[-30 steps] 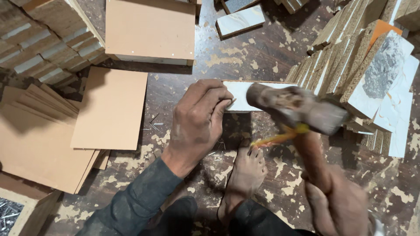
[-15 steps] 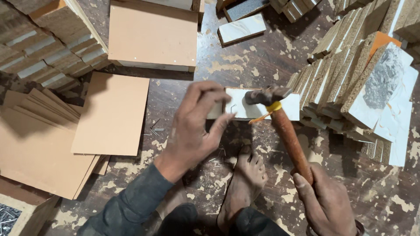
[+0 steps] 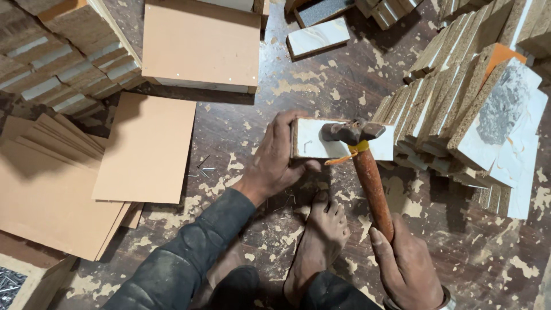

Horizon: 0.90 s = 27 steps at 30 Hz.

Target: The person picks small nails from a nail box on the floor, positions them on small wooden boards and frames, and hammers the nails in using a claw hammer. The person aligns boards, hammers nails into several pieces one at a time, and stacks the finished boards with other completed pieces around the work area.

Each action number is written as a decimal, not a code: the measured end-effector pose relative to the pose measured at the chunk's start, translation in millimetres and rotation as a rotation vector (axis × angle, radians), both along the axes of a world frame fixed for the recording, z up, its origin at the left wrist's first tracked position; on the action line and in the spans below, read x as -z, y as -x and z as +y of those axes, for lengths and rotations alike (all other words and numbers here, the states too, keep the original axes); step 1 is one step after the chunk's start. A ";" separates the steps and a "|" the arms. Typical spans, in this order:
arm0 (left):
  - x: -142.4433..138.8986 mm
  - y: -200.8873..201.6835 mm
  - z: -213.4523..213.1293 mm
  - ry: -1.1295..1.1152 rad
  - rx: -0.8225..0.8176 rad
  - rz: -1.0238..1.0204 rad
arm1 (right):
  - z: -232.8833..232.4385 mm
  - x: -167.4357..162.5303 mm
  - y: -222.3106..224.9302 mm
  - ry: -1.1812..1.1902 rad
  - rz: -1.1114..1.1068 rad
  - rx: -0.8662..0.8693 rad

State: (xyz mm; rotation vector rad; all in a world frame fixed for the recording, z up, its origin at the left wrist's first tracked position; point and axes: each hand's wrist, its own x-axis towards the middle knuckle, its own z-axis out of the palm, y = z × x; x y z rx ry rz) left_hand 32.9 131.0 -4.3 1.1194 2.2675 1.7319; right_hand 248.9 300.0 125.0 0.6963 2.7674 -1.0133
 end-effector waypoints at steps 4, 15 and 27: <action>3.3 -0.1 -1.5 0.011 -0.041 0.074 | -0.9 1.7 2.1 0.012 -0.047 0.044; -0.2 0.5 -0.7 -0.073 -0.014 0.131 | -4.4 5.9 1.6 -0.016 -0.016 0.002; -8.0 -8.0 -3.9 -0.134 -0.035 0.077 | 28.9 -24.6 -29.7 -0.085 -0.062 0.075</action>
